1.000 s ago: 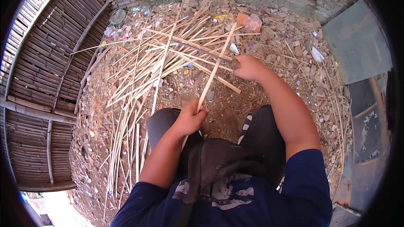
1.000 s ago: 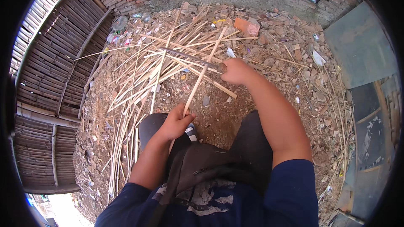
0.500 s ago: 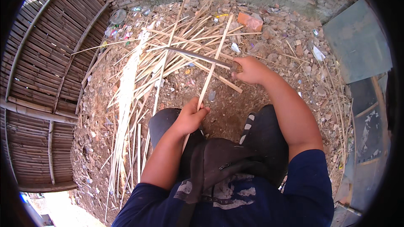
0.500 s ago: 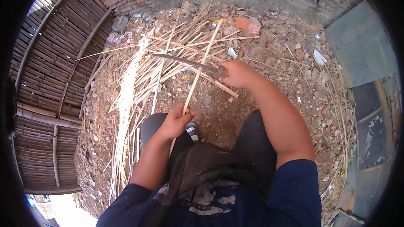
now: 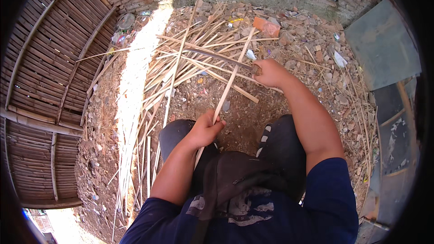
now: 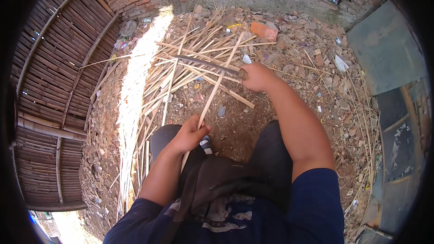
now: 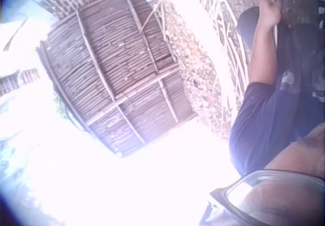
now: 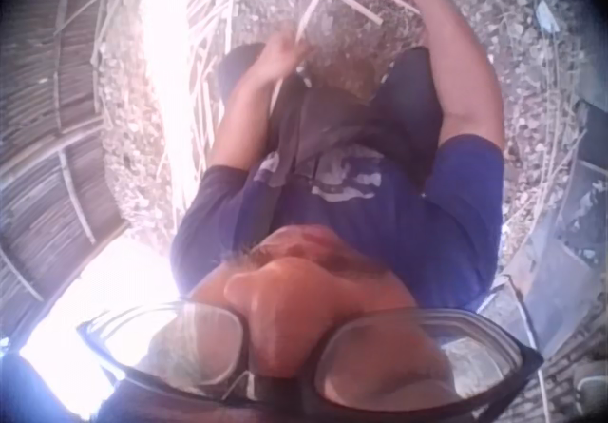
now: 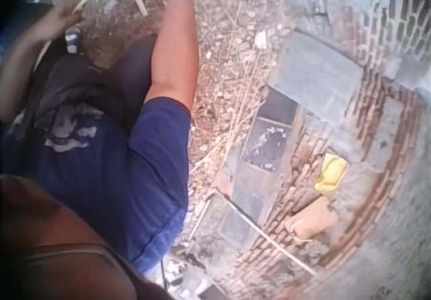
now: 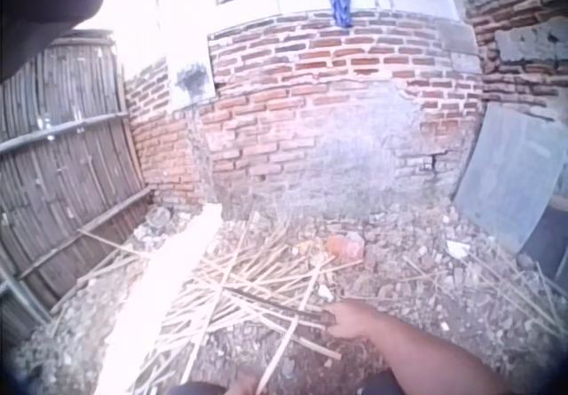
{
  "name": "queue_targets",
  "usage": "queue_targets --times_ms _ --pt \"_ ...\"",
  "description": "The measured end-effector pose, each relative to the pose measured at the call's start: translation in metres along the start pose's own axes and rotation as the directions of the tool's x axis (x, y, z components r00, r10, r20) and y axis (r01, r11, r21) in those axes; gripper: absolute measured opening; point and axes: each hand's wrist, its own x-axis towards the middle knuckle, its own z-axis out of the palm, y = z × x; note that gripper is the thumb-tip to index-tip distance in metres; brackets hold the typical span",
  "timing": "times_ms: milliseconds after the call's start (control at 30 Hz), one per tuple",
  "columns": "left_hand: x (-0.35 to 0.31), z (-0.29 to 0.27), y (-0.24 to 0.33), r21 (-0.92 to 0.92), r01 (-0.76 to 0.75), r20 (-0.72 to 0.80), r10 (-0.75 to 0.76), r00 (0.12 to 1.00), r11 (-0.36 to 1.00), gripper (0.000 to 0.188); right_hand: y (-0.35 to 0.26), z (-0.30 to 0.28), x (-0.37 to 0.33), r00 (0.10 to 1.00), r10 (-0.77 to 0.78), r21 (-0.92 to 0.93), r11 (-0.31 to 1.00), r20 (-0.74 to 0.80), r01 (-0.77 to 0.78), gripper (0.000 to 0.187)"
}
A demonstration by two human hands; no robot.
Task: The person shaves and trims long bamboo strips using a knife while sitting on a ground covered in debris.
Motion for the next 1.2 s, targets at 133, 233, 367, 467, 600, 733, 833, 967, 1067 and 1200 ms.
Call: queue_targets --times_ms 133,233,367,467,600,733,833,967,1067,1200 --pt "-0.003 0.001 0.003 -0.027 0.004 -0.031 -0.004 1.000 1.000 0.021 -0.036 -0.005 -0.013 0.988 -0.131 -0.125 0.982 0.079 0.140 0.027" --pt "-0.003 0.000 -0.004 -0.031 0.012 -0.049 -0.014 0.999 0.999 0.021 -0.073 0.002 -0.024 0.955 -0.232 -0.276 0.920 0.187 0.277 0.027" --pt "-0.003 0.002 0.000 -0.047 0.016 -0.017 -0.016 1.000 0.999 0.022 -0.027 0.009 -0.008 0.953 -0.161 0.005 0.986 0.258 0.166 0.034" --pt "-0.002 0.000 0.004 -0.030 -0.002 -0.025 0.002 1.000 1.000 0.022 0.003 0.014 0.001 0.997 -0.032 0.115 0.993 -0.070 0.040 0.035" --pt "-0.001 -0.001 -0.001 -0.063 0.032 -0.037 -0.035 0.999 0.997 0.021 -0.018 0.007 -0.006 0.998 -0.061 0.006 0.998 0.033 0.061 0.034" --pt "-0.005 -0.002 0.001 -0.037 0.001 -0.065 -0.003 0.998 0.999 0.022 -0.063 0.000 -0.018 0.949 -0.185 -0.148 0.962 0.256 0.228 0.035" --pt "-0.008 0.005 0.005 -0.018 -0.032 -0.042 0.031 0.999 0.999 0.022 -0.020 0.006 -0.006 0.962 -0.106 0.093 0.992 0.251 0.085 0.036" --pt "-0.003 0.002 -0.001 -0.040 -0.014 -0.051 0.012 0.999 0.999 0.022 -0.009 0.002 0.004 0.989 -0.004 0.057 0.998 0.150 -0.005 0.038" --pt "-0.001 0.000 -0.007 -0.031 -0.022 -0.072 0.020 0.997 0.999 0.022 -0.027 0.008 -0.001 0.997 -0.049 0.049 0.998 0.061 0.046 0.036" --pt "-0.004 -0.001 0.003 -0.062 -0.020 -0.058 0.017 0.998 0.998 0.023 -0.066 -0.001 -0.015 0.948 -0.166 -0.171 0.961 0.273 0.218 0.039"
